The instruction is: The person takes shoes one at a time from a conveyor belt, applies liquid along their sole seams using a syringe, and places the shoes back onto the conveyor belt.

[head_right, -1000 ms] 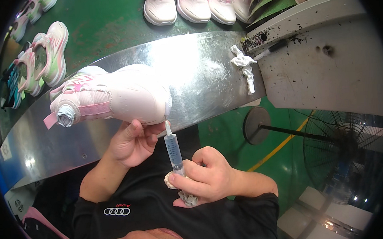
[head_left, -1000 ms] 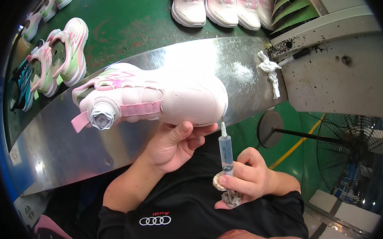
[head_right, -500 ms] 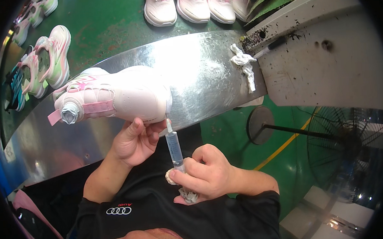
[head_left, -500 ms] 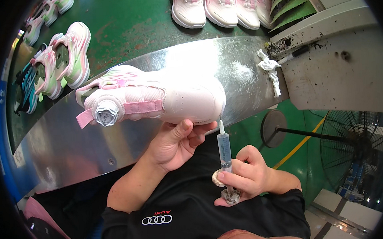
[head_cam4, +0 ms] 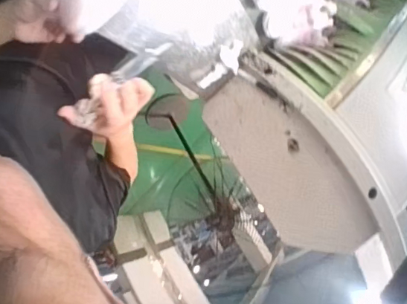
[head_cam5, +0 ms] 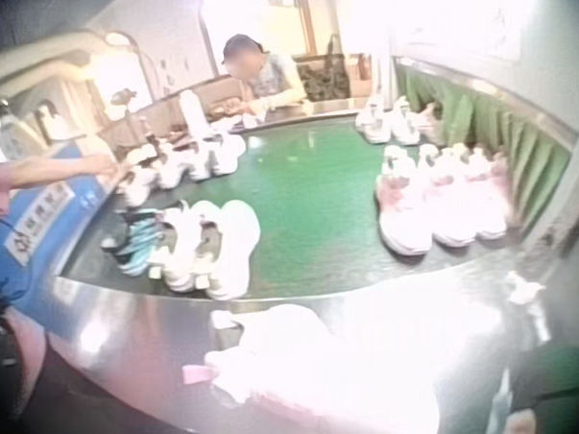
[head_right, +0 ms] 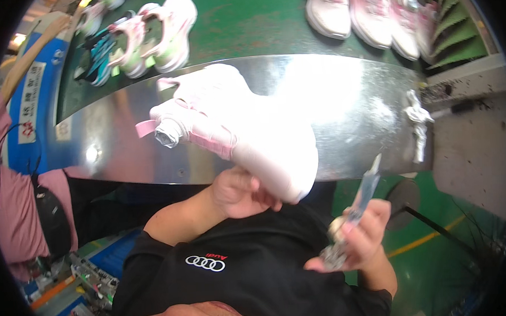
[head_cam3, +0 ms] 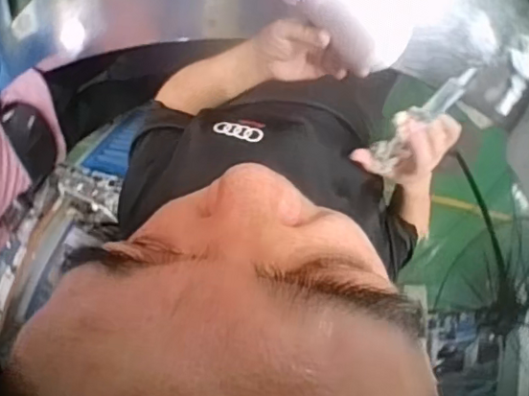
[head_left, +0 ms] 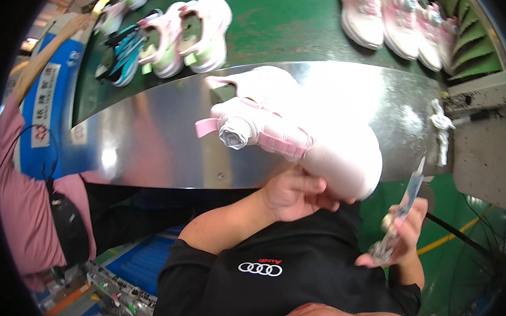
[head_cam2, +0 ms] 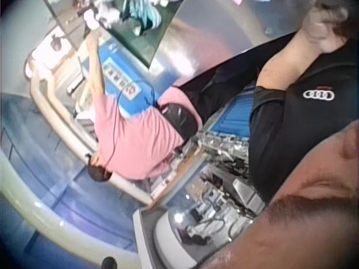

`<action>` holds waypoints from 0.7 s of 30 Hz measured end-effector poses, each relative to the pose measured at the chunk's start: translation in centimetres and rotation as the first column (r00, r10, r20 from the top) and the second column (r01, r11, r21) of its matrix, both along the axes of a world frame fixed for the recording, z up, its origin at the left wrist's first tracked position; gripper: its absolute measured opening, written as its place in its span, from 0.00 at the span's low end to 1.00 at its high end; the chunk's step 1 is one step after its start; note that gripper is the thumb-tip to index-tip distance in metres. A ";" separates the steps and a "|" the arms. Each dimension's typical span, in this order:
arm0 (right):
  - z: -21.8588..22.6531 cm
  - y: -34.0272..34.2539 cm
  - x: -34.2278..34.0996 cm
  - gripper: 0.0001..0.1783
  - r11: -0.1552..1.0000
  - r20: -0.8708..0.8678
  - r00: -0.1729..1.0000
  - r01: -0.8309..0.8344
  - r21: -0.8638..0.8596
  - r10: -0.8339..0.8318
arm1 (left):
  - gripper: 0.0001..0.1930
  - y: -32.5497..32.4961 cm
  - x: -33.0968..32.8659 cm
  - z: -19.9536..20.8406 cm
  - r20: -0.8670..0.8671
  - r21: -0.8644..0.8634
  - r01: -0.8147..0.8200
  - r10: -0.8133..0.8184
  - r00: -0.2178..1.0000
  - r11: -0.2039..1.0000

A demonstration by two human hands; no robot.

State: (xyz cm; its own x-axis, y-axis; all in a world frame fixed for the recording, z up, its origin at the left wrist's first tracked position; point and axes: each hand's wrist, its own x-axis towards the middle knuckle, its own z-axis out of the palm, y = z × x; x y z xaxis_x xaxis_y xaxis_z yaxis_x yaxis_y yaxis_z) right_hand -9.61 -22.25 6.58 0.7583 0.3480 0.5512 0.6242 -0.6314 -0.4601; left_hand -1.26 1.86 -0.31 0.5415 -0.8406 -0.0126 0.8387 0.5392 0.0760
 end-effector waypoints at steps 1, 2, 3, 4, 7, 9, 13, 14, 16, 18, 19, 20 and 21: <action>-1.0 -0.8 0.6 0.47 1.000 -0.018 1.000 0.018 0.014 -0.018 | 0.24 1.3 -1.3 -0.1 -0.032 -0.007 0.003 -0.003 0.999 1.000; -2.1 -1.3 1.4 0.47 1.000 -0.032 0.999 0.013 0.012 -0.013 | 0.29 3.2 -2.9 -0.1 -0.079 0.191 -0.027 0.043 0.996 0.981; -3.0 -1.7 2.4 0.48 1.000 -0.046 0.999 0.019 0.003 -0.019 | 0.36 4.5 -3.8 1.8 -0.090 0.324 -0.067 0.101 0.991 0.944; -3.4 -2.0 3.7 0.48 1.000 -0.085 0.996 0.007 -0.008 -0.008 | 0.39 5.7 -4.4 2.3 -0.067 0.365 -0.107 0.140 0.988 0.925; -4.4 -2.2 5.4 0.49 0.986 -0.211 0.977 0.047 0.160 -0.012 | 0.45 9.0 -5.2 3.7 -0.068 0.499 -0.173 0.238 0.969 0.849; -5.0 -2.3 6.3 0.49 0.977 -0.220 0.975 0.060 0.206 -0.013 | 0.46 9.5 -4.6 3.9 0.006 0.573 -0.213 0.256 0.967 0.791; -6.1 -1.9 7.7 0.48 0.953 -0.286 0.958 0.091 0.288 -0.005 | 0.46 8.8 -0.5 3.7 0.297 0.659 -0.342 0.185 0.937 0.670; -6.2 -1.4 7.9 0.47 0.947 -0.295 0.955 0.104 0.303 -0.011 | 0.43 8.4 1.4 3.1 0.366 0.649 -0.398 0.193 0.910 0.648; -6.4 -1.1 8.0 0.47 0.964 -0.262 0.964 0.115 0.239 -0.050 | 0.32 5.7 6.6 3.2 0.431 0.603 -0.471 0.234 0.871 0.644; -6.7 -1.0 7.8 0.47 0.971 -0.224 0.970 0.137 0.194 -0.092 | 0.22 2.7 12.7 2.8 0.438 0.551 -0.432 0.192 0.878 0.714; -6.8 -0.6 7.7 0.48 0.968 -0.233 0.967 0.152 0.201 -0.103 | 0.21 1.1 15.0 2.4 0.453 0.519 -0.447 0.209 0.867 0.729; -7.0 -0.3 7.7 0.48 0.964 -0.239 0.966 0.149 0.223 -0.094 | 0.22 0.2 16.0 2.6 0.417 0.600 -0.403 0.159 0.895 0.691; -7.3 -0.2 7.5 0.48 0.958 -0.251 0.963 0.162 0.237 -0.101 | 0.22 -1.1 16.0 2.6 0.400 0.597 -0.389 0.160 0.903 0.702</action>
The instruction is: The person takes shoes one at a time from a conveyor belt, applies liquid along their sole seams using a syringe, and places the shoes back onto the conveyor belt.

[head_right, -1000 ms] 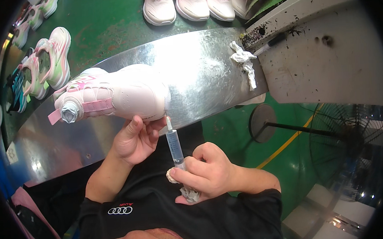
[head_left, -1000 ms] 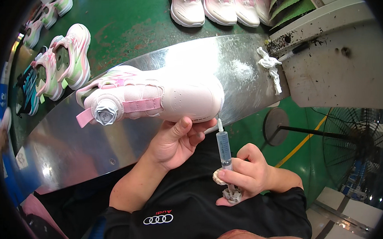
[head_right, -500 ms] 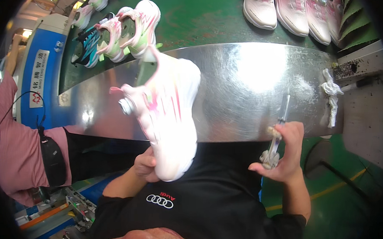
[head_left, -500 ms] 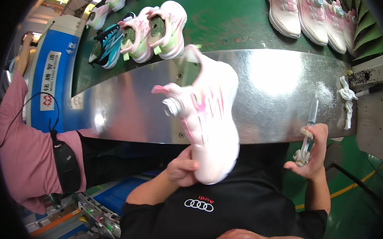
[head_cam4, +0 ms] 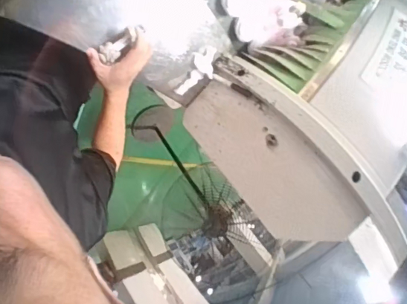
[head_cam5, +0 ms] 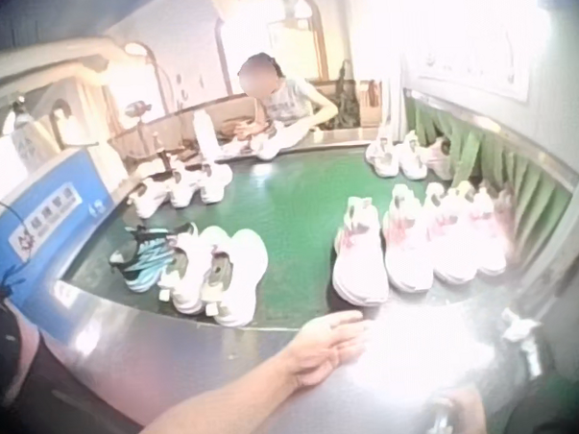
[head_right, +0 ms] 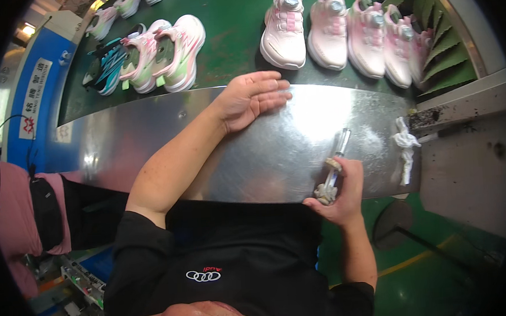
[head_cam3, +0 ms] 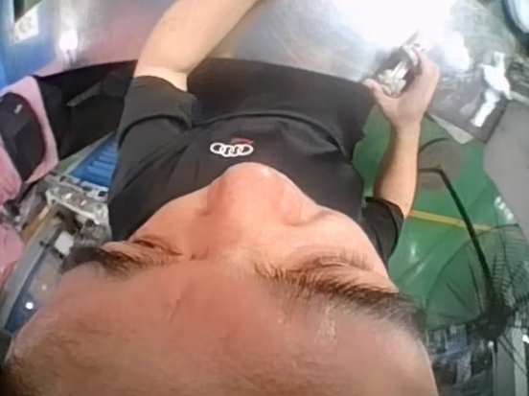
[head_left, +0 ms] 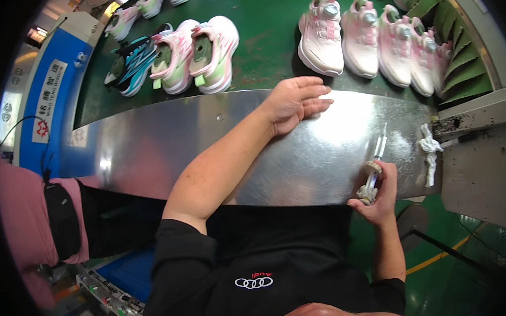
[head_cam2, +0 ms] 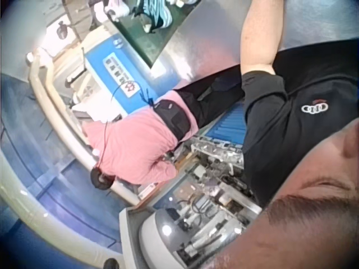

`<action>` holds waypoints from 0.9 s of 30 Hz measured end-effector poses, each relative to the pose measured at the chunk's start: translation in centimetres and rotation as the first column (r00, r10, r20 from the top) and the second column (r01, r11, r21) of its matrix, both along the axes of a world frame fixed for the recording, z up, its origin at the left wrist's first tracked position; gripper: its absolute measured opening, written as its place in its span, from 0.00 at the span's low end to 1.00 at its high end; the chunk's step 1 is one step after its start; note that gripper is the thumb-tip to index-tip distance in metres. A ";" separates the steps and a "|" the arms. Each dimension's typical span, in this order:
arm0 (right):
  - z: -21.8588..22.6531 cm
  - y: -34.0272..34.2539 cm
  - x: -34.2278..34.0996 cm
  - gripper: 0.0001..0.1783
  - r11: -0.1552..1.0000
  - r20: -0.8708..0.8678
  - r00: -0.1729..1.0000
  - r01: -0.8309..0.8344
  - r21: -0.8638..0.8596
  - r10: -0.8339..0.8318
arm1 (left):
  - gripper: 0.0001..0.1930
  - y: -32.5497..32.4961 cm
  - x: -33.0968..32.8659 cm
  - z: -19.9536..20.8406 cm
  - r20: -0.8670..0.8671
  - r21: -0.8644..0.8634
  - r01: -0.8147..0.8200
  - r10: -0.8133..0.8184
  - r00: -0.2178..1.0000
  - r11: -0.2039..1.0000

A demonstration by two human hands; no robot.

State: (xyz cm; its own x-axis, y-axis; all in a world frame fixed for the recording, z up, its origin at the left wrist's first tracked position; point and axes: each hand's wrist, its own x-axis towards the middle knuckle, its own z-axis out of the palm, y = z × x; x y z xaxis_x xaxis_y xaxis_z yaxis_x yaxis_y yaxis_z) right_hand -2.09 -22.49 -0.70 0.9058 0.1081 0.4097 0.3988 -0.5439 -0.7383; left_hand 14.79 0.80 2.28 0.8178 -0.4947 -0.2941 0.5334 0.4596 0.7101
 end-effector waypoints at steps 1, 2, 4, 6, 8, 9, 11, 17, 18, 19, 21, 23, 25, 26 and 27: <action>-0.1 0.2 0.0 0.48 1.000 0.002 1.000 0.005 -0.009 -0.005 | 0.22 -0.3 -0.2 0.0 0.019 0.025 0.048 -0.049 0.999 0.999; 0.1 0.2 0.3 0.47 0.999 0.031 0.999 -0.012 -0.034 0.013 | 0.22 0.1 -0.7 0.1 0.038 0.056 0.098 -0.100 0.994 0.994; 0.9 0.2 0.6 0.47 0.994 0.058 0.997 -0.035 -0.103 0.041 | 0.20 2.0 -2.1 1.5 0.122 0.175 0.055 -0.077 0.990 0.983; 1.6 0.0 0.9 0.46 0.993 0.122 0.991 -0.038 -0.112 0.052 | 0.10 5.2 -3.4 1.1 0.220 0.086 -0.053 0.033 0.975 0.995; 2.1 -0.7 1.0 0.45 0.979 0.118 0.991 -0.043 -0.198 0.067 | 0.09 9.2 -3.5 0.5 0.524 0.380 -0.347 0.110 0.845 0.857; 2.0 -1.1 1.1 0.46 0.975 0.122 0.991 -0.032 -0.221 0.060 | 0.11 9.9 -3.6 0.9 0.495 0.335 -0.439 0.240 0.835 0.834; 2.1 -1.1 1.3 0.45 0.977 0.141 0.988 -0.032 -0.212 0.063 | 0.21 17.2 -1.3 -3.4 0.689 0.355 -0.628 0.260 0.677 0.693; 1.3 -1.0 1.0 0.42 0.988 0.165 0.986 0.019 -0.154 0.007 | 0.38 19.0 5.1 -4.3 0.855 0.509 -0.785 -0.100 0.509 0.354; 1.2 -0.9 0.7 0.42 0.989 0.157 0.988 0.021 -0.150 0.003 | 0.39 17.6 5.6 -4.5 0.877 0.470 -0.813 -0.081 0.473 0.344; 1.3 -0.9 0.4 0.42 0.990 0.155 0.988 0.013 -0.138 0.008 | 0.38 17.0 6.4 -4.7 0.870 0.466 -0.803 -0.028 0.492 0.372; 1.2 -0.9 0.0 0.42 0.989 0.171 0.985 0.049 -0.140 -0.025 | 0.34 17.9 7.9 -5.5 0.776 0.493 -0.718 0.123 0.618 0.491; 0.9 -0.5 0.0 0.42 0.991 0.198 0.980 0.048 -0.126 -0.022 | 0.24 22.8 9.4 -5.7 0.564 0.620 -0.557 0.180 0.806 0.553; 1.0 -0.9 -0.3 0.43 0.992 0.197 0.980 0.055 -0.111 -0.032 | 0.23 22.3 6.7 -2.7 0.413 0.594 -0.435 0.208 0.887 0.677; 1.1 -1.0 -0.4 0.43 0.994 0.205 0.978 0.043 -0.096 -0.023 | 0.26 23.9 5.4 -2.3 0.303 0.565 -0.370 0.231 0.924 0.738; 1.0 -1.2 -0.4 0.43 0.995 0.206 0.978 0.046 -0.091 -0.026 | 0.29 24.0 3.1 -1.0 0.229 0.558 -0.332 0.244 0.943 0.761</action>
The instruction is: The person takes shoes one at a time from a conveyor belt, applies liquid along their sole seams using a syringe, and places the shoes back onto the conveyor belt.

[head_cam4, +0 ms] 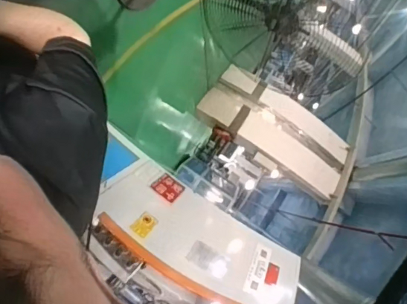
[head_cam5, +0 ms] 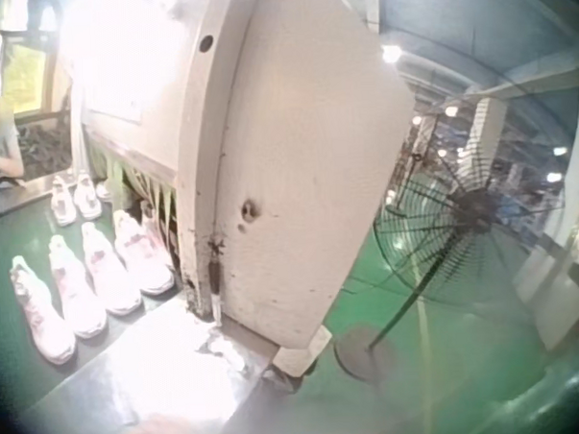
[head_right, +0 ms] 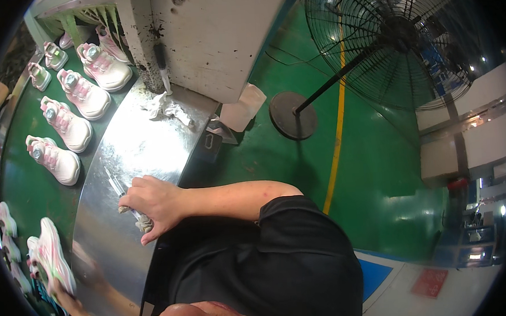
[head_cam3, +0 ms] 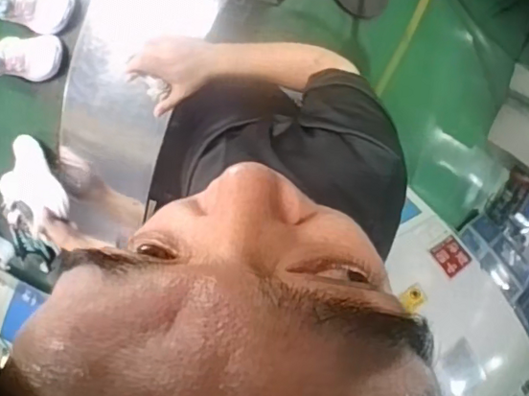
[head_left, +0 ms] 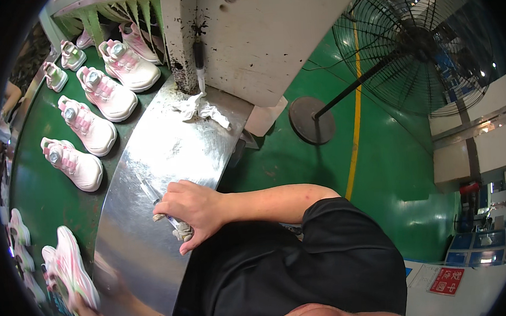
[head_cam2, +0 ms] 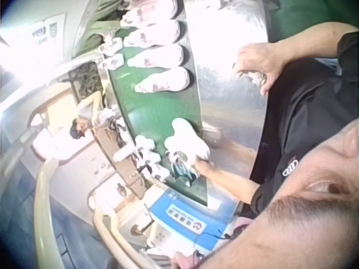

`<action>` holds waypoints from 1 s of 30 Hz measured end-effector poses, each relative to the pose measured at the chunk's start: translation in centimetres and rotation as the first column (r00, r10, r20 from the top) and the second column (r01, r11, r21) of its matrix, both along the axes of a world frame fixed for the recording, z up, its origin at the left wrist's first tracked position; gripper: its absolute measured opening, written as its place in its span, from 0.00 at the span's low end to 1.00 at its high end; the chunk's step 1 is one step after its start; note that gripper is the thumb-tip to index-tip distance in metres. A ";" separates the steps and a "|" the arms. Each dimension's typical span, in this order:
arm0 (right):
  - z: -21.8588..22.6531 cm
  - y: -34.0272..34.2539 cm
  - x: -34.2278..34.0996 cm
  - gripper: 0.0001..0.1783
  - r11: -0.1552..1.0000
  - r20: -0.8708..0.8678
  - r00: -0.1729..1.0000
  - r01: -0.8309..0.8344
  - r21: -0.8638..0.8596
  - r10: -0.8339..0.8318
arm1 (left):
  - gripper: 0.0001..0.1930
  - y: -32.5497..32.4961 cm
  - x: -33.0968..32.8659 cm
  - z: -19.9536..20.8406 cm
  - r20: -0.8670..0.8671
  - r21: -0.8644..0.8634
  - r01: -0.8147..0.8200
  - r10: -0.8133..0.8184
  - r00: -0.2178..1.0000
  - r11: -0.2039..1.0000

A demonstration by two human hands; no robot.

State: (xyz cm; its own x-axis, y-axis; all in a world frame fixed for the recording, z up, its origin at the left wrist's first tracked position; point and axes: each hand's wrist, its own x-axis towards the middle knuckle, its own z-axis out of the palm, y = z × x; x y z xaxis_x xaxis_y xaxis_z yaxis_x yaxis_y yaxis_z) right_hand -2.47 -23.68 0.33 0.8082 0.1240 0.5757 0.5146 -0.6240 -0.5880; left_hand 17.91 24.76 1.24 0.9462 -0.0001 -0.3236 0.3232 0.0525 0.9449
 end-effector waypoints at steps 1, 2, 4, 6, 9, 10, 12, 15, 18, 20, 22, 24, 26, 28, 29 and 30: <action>0.0 -0.5 -0.2 0.43 1.000 -0.015 1.000 0.022 -0.021 -0.022 | 0.31 -2.0 -2.1 0.1 -0.032 0.015 -0.018 0.019 0.999 1.000; 0.1 -0.5 -0.2 0.43 1.000 -0.019 1.000 0.018 -0.025 -0.018 | 0.32 -3.0 -4.7 0.5 -0.004 0.044 -0.039 0.039 0.999 0.998; 0.2 -0.4 0.0 0.43 1.000 -0.043 0.999 0.009 -0.004 -0.010 | 0.34 -4.9 -9.9 0.4 0.151 0.175 -0.019 -0.007 0.988 0.984; 0.2 -0.3 0.3 0.43 1.000 -0.067 0.998 -0.004 0.014 0.005 | 0.36 -7.1 -13.8 -0.4 0.308 0.300 0.010 -0.106 0.946 0.954; -0.1 -0.4 0.9 0.44 0.988 -0.064 0.994 -0.078 0.134 0.087 | 0.39 -7.8 -16.8 -0.6 0.459 0.445 0.016 -0.243 0.855 0.896; 0.0 -0.3 0.9 0.44 0.989 -0.144 0.985 -0.073 0.130 0.092 | 0.40 -7.7 -17.0 0.1 0.485 0.436 0.019 -0.253 0.837 0.900; 0.9 -0.7 0.7 0.45 0.983 -0.256 0.961 -0.059 0.176 0.103 | 0.40 -8.0 -15.3 2.7 0.498 0.204 0.143 -0.228 0.836 0.969; 0.8 -2.6 -0.8 0.47 0.967 -0.353 0.931 0.003 0.255 0.090 | 0.25 -7.4 -9.0 0.7 0.416 0.198 0.037 -0.119 0.901 0.979; 1.0 -4.1 -2.3 0.51 0.835 -0.433 0.897 0.169 0.524 0.090 | 0.15 -9.2 -2.6 -2.1 0.418 0.354 0.141 -0.292 0.860 0.924; 1.9 -3.4 -2.0 0.44 0.781 -0.483 0.873 0.254 0.570 0.069 | 0.16 -9.1 -0.4 -2.3 0.273 0.641 0.152 -0.409 0.871 0.753; 1.5 -4.0 -2.3 0.41 0.854 -0.463 0.883 0.186 0.486 0.071 | 0.20 -9.9 0.4 -1.5 0.145 0.483 0.255 -0.364 0.920 0.838; 1.6 -3.8 -2.5 0.41 0.885 -0.444 0.887 0.102 0.454 0.125 | 0.21 -10.2 0.1 -0.5 0.106 0.637 0.223 -0.371 0.923 0.738; 2.1 -3.0 -2.9 0.59 0.868 -0.508 0.858 0.196 0.456 0.074 | 0.21 -11.0 -0.7 -0.1 0.104 0.556 0.207 -0.315 0.943 0.805; 2.2 -3.1 -3.3 0.59 0.858 -0.530 0.848 0.265 0.439 0.009 | 0.24 -14.3 -2.0 1.8 0.118 0.150 0.200 -0.218 0.969 0.968; 2.4 -2.8 -3.2 0.58 0.851 -0.543 0.839 0.314 0.421 -0.040 | 0.27 -15.4 -2.5 2.4 0.112 -0.115 0.199 -0.187 0.976 0.973; 2.4 -2.9 -3.3 0.58 0.860 -0.538 0.843 0.294 0.417 -0.027 | 0.27 -15.9 -2.6 2.6 0.173 -0.149 0.220 -0.194 0.966 0.964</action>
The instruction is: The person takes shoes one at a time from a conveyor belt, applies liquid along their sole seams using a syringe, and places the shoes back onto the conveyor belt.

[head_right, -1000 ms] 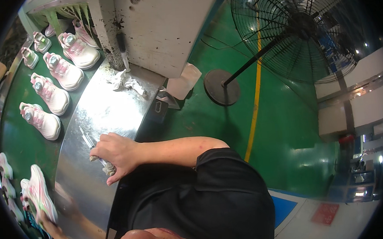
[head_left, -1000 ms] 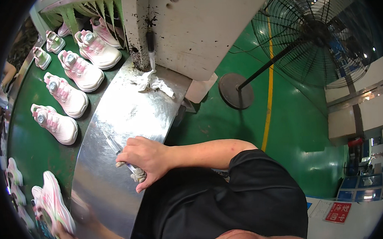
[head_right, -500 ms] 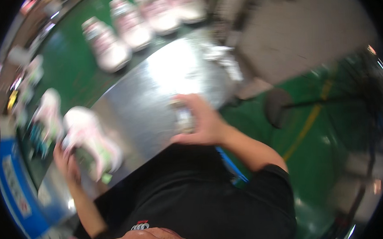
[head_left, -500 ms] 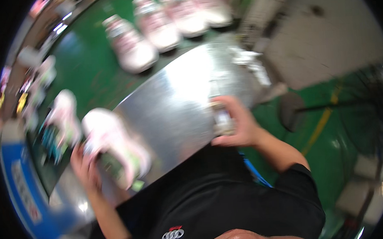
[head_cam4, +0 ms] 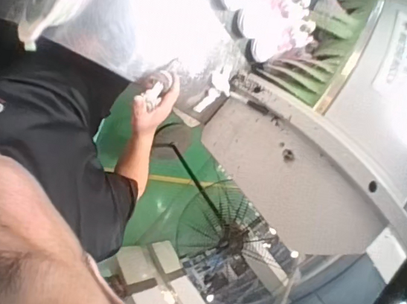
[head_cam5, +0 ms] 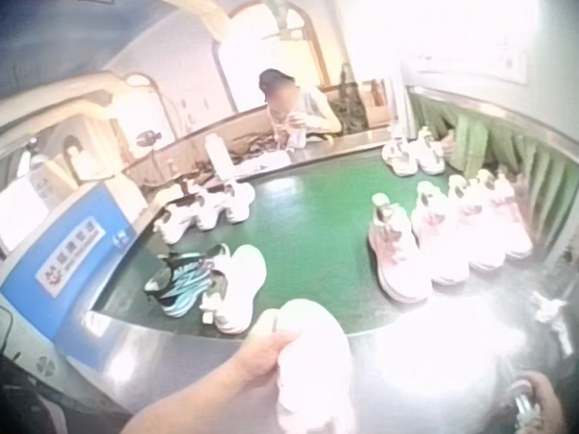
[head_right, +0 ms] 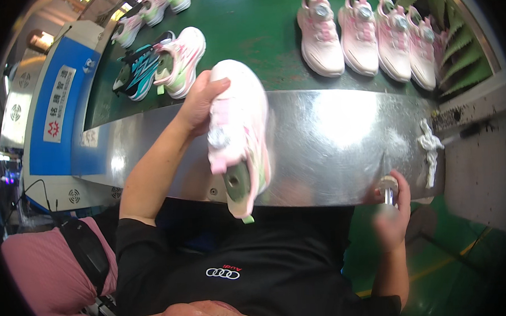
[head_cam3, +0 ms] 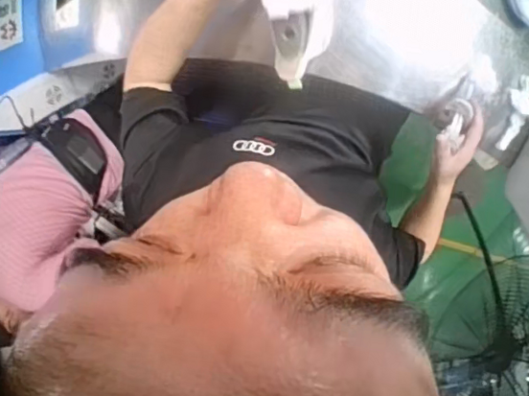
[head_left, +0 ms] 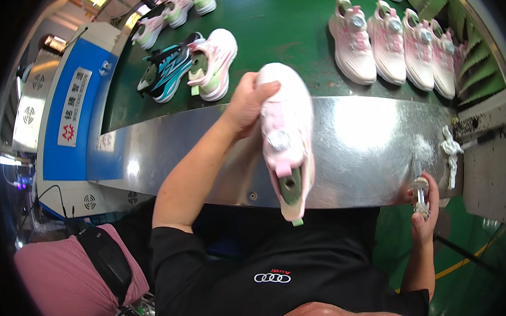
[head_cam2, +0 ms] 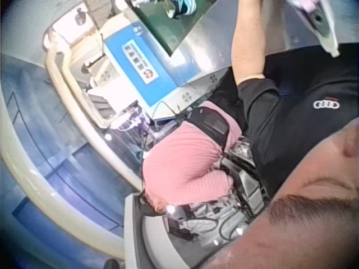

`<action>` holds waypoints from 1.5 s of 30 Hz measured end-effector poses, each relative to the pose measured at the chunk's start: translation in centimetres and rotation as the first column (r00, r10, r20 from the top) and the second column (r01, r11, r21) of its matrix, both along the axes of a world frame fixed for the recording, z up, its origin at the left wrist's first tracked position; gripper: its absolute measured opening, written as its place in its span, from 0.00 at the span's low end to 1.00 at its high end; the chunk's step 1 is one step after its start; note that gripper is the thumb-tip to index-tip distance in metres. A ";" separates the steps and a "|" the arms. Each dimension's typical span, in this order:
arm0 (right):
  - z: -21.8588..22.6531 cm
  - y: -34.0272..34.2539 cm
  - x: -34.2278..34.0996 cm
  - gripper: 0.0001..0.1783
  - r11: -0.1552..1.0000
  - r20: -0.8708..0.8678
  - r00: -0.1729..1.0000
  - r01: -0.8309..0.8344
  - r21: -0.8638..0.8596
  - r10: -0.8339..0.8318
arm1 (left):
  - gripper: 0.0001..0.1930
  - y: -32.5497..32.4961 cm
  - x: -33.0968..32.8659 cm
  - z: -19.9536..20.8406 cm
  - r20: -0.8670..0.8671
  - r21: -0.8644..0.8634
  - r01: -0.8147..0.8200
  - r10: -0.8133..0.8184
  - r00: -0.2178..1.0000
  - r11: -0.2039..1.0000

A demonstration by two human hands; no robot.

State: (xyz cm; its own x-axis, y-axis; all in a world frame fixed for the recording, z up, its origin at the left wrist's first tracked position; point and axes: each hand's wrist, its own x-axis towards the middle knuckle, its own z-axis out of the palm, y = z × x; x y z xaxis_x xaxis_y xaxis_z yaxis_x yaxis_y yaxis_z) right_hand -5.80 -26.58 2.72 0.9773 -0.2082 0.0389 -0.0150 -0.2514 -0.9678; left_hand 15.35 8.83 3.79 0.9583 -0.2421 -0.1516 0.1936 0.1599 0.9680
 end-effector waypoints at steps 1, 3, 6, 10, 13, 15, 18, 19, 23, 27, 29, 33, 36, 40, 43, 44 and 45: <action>-0.3 -0.4 -0.2 0.58 1.000 -0.012 1.000 -0.022 -0.006 0.022 | 0.27 -0.7 -0.1 0.7 0.055 -0.046 0.018 -0.016 0.998 0.999; 0.1 -0.5 -0.1 0.58 0.999 -0.019 0.999 -0.048 -0.025 0.047 | 0.28 -1.6 -1.7 2.5 0.103 -0.242 0.029 -0.004 0.995 0.970; 2.2 1.4 0.2 0.61 0.994 0.011 0.998 -0.064 0.086 0.063 | 0.30 -0.9 -3.8 2.8 0.132 -0.409 0.089 -0.037 0.991 0.908; 4.6 3.5 2.7 0.61 0.873 0.235 0.926 -0.361 0.327 0.295 | 0.34 -0.5 -5.2 1.8 0.075 -0.508 0.014 0.029 0.997 0.861; 7.7 6.4 5.0 0.55 0.644 0.397 0.802 -0.596 0.480 0.446 | 0.37 -0.2 -5.7 1.5 0.143 -0.551 0.047 0.039 0.989 0.833; 8.6 8.4 6.2 0.54 0.508 0.451 0.757 -0.652 0.562 0.473 | 0.36 0.5 -5.6 1.0 0.240 -0.510 0.154 -0.032 0.970 0.847; 9.5 10.5 7.3 0.53 0.290 0.519 0.686 -0.705 0.647 0.509 | 0.34 0.5 -5.6 0.7 0.315 -0.488 0.213 -0.057 0.947 0.846; 9.7 10.8 7.7 0.53 0.238 0.530 0.662 -0.716 0.656 0.531 | 0.33 0.5 -5.6 0.7 0.370 -0.464 0.254 -0.075 0.926 0.849; 10.3 12.2 8.2 0.53 0.142 0.544 0.640 -0.708 0.692 0.543 | 0.34 0.4 -5.9 0.3 0.477 -0.378 0.269 -0.063 0.877 0.886; 10.0 12.6 8.8 0.53 0.119 0.570 0.587 -0.749 0.652 0.575 | 0.33 0.5 -5.9 0.6 0.539 -0.336 0.325 -0.103 0.836 0.884; 10.0 12.7 8.7 0.53 0.121 0.575 0.596 -0.745 0.656 0.560 | 0.33 0.3 -6.1 1.0 0.523 -0.365 0.332 -0.103 0.846 0.870; 10.1 12.9 9.0 0.53 0.129 0.554 0.584 -0.748 0.651 0.593 | 0.32 0.2 -6.4 1.2 0.537 -0.411 0.365 -0.101 0.837 0.836; 10.8 12.8 8.8 0.45 0.257 0.444 0.613 -0.731 0.632 0.653 | 0.31 0.2 -6.6 1.3 0.508 -0.462 0.374 -0.106 0.855 0.804; 11.1 12.7 8.9 0.42 0.320 0.409 0.612 -0.745 0.585 0.677 | 0.32 0.4 -6.7 1.3 0.484 -0.444 0.346 -0.103 0.869 0.826; 11.1 12.4 9.0 0.42 0.332 0.402 0.594 -0.764 0.554 0.696 | 0.32 0.6 -6.8 1.2 0.461 -0.411 0.298 -0.086 0.883 0.862; 11.0 12.3 9.0 0.42 0.337 0.402 0.596 -0.764 0.550 0.695 | 0.32 0.7 -6.8 1.2 0.458 -0.411 0.299 -0.089 0.885 0.861; 11.0 12.2 9.0 0.42 0.343 0.401 0.598 -0.764 0.547 0.694 | 0.32 0.8 -6.6 1.1 0.450 -0.409 0.294 -0.089 0.888 0.864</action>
